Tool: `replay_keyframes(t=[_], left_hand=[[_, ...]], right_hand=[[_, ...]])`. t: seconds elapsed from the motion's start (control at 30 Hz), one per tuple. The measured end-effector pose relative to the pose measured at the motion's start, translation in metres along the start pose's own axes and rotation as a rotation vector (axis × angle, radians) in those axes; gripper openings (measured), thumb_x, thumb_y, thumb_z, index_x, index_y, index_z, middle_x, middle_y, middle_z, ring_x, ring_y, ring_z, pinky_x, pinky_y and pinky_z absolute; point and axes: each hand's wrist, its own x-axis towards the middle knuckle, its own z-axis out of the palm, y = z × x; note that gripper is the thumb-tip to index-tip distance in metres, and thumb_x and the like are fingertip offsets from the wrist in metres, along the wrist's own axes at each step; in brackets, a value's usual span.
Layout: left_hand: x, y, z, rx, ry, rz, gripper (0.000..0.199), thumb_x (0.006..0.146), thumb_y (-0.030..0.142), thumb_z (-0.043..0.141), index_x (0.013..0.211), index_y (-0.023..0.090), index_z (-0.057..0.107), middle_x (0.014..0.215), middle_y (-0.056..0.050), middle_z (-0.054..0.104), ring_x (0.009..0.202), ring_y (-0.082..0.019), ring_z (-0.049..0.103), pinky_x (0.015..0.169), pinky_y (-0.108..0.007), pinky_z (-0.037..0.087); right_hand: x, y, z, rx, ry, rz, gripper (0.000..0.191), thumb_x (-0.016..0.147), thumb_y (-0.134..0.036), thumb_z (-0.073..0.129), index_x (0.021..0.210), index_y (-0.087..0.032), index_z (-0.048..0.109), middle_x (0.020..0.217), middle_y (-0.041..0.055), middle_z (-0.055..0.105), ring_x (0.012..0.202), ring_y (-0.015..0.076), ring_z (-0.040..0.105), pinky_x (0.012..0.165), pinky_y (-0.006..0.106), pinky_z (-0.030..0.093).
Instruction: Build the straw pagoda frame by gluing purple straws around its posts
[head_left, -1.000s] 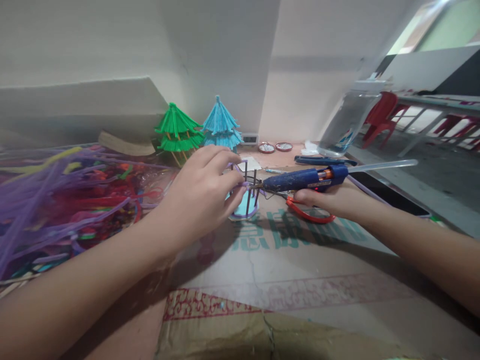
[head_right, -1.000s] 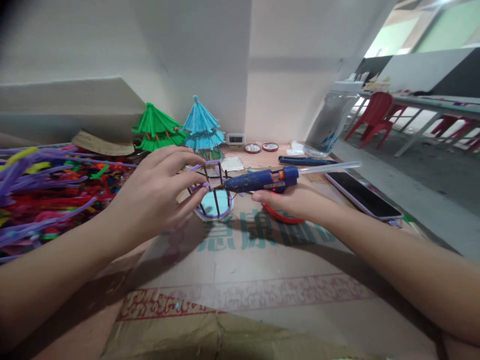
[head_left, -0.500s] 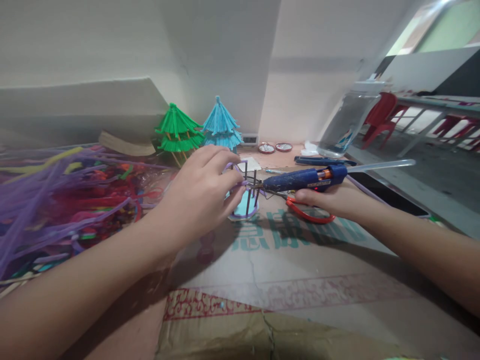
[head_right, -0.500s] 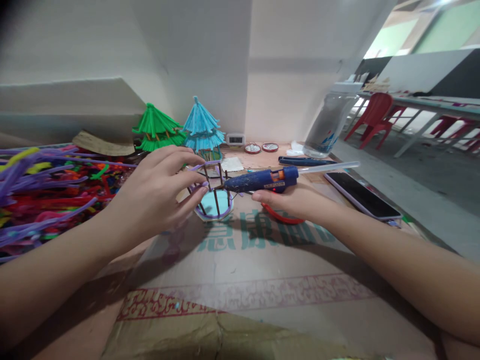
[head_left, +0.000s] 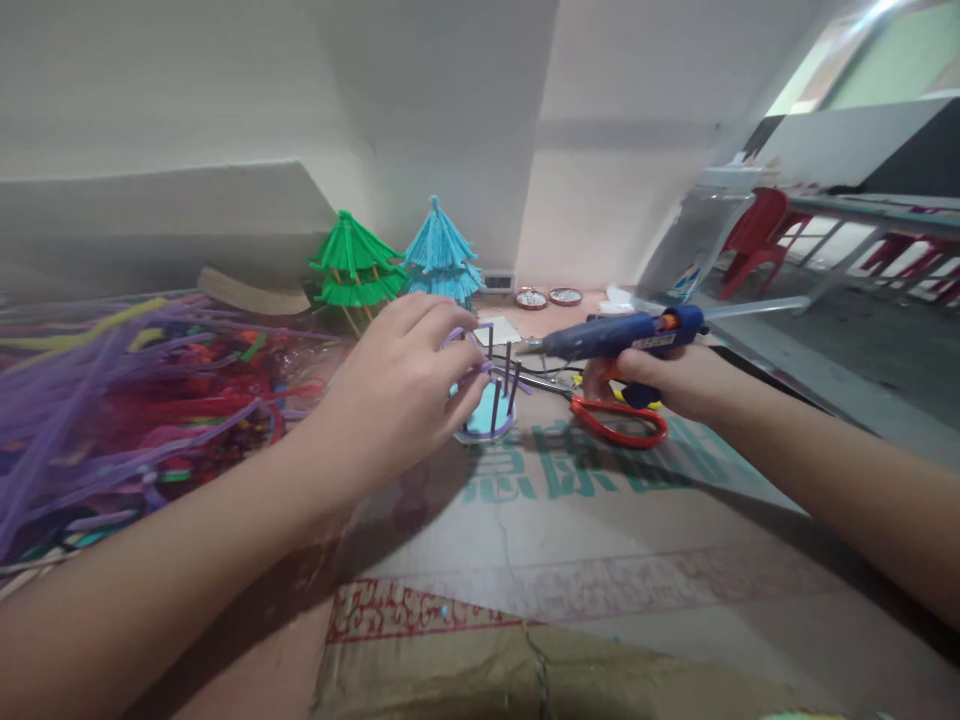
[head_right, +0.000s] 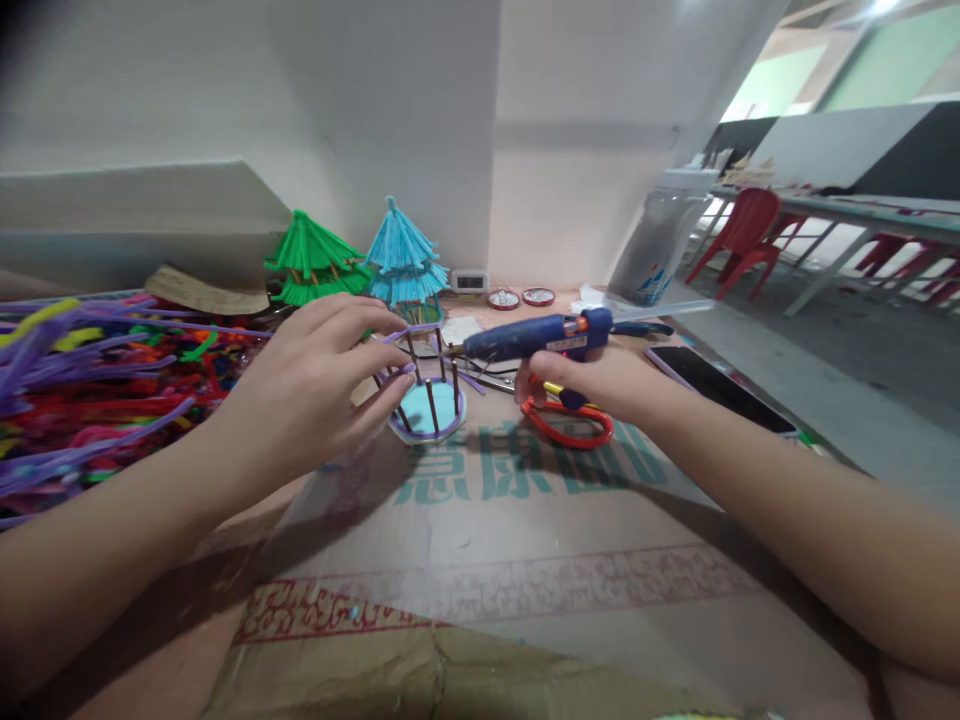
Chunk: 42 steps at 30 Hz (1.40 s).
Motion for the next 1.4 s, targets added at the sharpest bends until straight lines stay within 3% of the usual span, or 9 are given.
replay_keyframes(t=[0.1,0.17,0.27,0.4,0.77,1.07,1.17,1.3,1.4], left_hand=[[0.000,-0.001,0.000,-0.010,0.000,-0.005,0.023,0.097,0.029,0.054,0.096,0.015,0.072,0.115,-0.014,0.068,0.114,-0.031,0.059,0.105,-0.051,0.047],[0.000,-0.002,-0.001,-0.027,0.000,-0.002,0.023,0.097,0.030,0.054,0.097,0.015,0.072,0.114,-0.013,0.068,0.114,-0.031,0.060,0.105,-0.050,0.047],[0.000,-0.003,-0.003,-0.033,0.002,0.003,0.023,0.098,0.029,0.053,0.096,0.015,0.072,0.114,-0.013,0.068,0.112,-0.031,0.060,0.103,-0.050,0.048],[0.001,-0.002,-0.004,-0.018,0.011,0.008,0.024,0.098,0.029,0.054,0.094,0.015,0.072,0.113,-0.014,0.069,0.109,-0.031,0.061,0.100,-0.051,0.049],[0.001,-0.003,-0.003,-0.023,0.014,0.015,0.026,0.099,0.029,0.054,0.089,0.015,0.073,0.111,-0.013,0.070,0.108,-0.031,0.063,0.099,-0.051,0.050],[-0.001,-0.006,-0.009,-0.025,-0.056,-0.003,0.031,0.090,0.042,0.069,0.106,0.015,0.072,0.124,-0.015,0.066,0.119,-0.036,0.058,0.105,-0.055,0.046],[-0.002,-0.006,-0.006,-0.034,-0.075,-0.012,0.033,0.087,0.041,0.073,0.108,0.015,0.070,0.127,-0.015,0.064,0.122,-0.036,0.056,0.108,-0.054,0.044],[-0.002,-0.005,-0.004,-0.050,-0.069,-0.011,0.024,0.091,0.034,0.068,0.106,0.016,0.070,0.127,-0.015,0.064,0.124,-0.034,0.056,0.109,-0.053,0.043],[-0.002,-0.003,-0.004,-0.060,-0.068,-0.017,0.020,0.093,0.030,0.063,0.105,0.016,0.070,0.127,-0.015,0.064,0.124,-0.034,0.055,0.110,-0.053,0.043]], right_hand=[[0.010,-0.001,-0.002,0.348,0.066,-0.038,0.044,0.082,-0.064,0.070,0.084,-0.019,0.070,0.084,0.0086,0.075,0.077,0.0202,0.070,0.072,0.033,0.057],[0.021,-0.006,-0.005,0.389,0.146,-0.039,0.037,0.081,-0.056,0.075,0.087,-0.019,0.070,0.086,0.0076,0.074,0.080,0.0193,0.069,0.077,0.033,0.057],[0.045,-0.010,-0.014,0.123,0.178,0.016,0.034,0.080,-0.051,0.076,0.090,-0.018,0.074,0.091,0.0086,0.075,0.084,0.0197,0.068,0.079,0.033,0.055],[0.083,0.003,-0.020,-0.386,0.232,0.157,0.037,0.077,-0.046,0.078,0.101,-0.017,0.077,0.080,0.0048,0.071,0.069,0.0166,0.060,0.066,0.031,0.050],[0.139,0.079,0.003,-0.564,0.228,0.352,0.030,0.089,-0.038,0.068,0.103,-0.012,0.074,0.091,0.0111,0.075,0.084,0.0235,0.067,0.076,0.032,0.051],[0.114,0.081,-0.019,-0.653,0.143,0.277,0.054,0.084,-0.044,0.074,0.127,-0.013,0.065,0.119,0.0161,0.074,0.101,0.0289,0.070,0.087,0.036,0.052],[0.096,0.081,-0.020,-0.683,0.136,0.189,0.048,0.087,-0.040,0.071,0.128,-0.016,0.065,0.122,0.0147,0.072,0.105,0.0289,0.069,0.090,0.036,0.052],[0.072,0.074,-0.016,-0.753,0.253,0.090,0.040,0.086,-0.033,0.068,0.121,-0.013,0.065,0.127,0.0193,0.065,0.120,0.0345,0.060,0.101,0.044,0.046],[0.049,0.053,-0.003,-0.816,0.441,-0.125,0.021,0.090,-0.031,0.061,0.102,-0.016,0.066,0.116,0.0172,0.064,0.120,0.0339,0.055,0.105,0.047,0.041]])
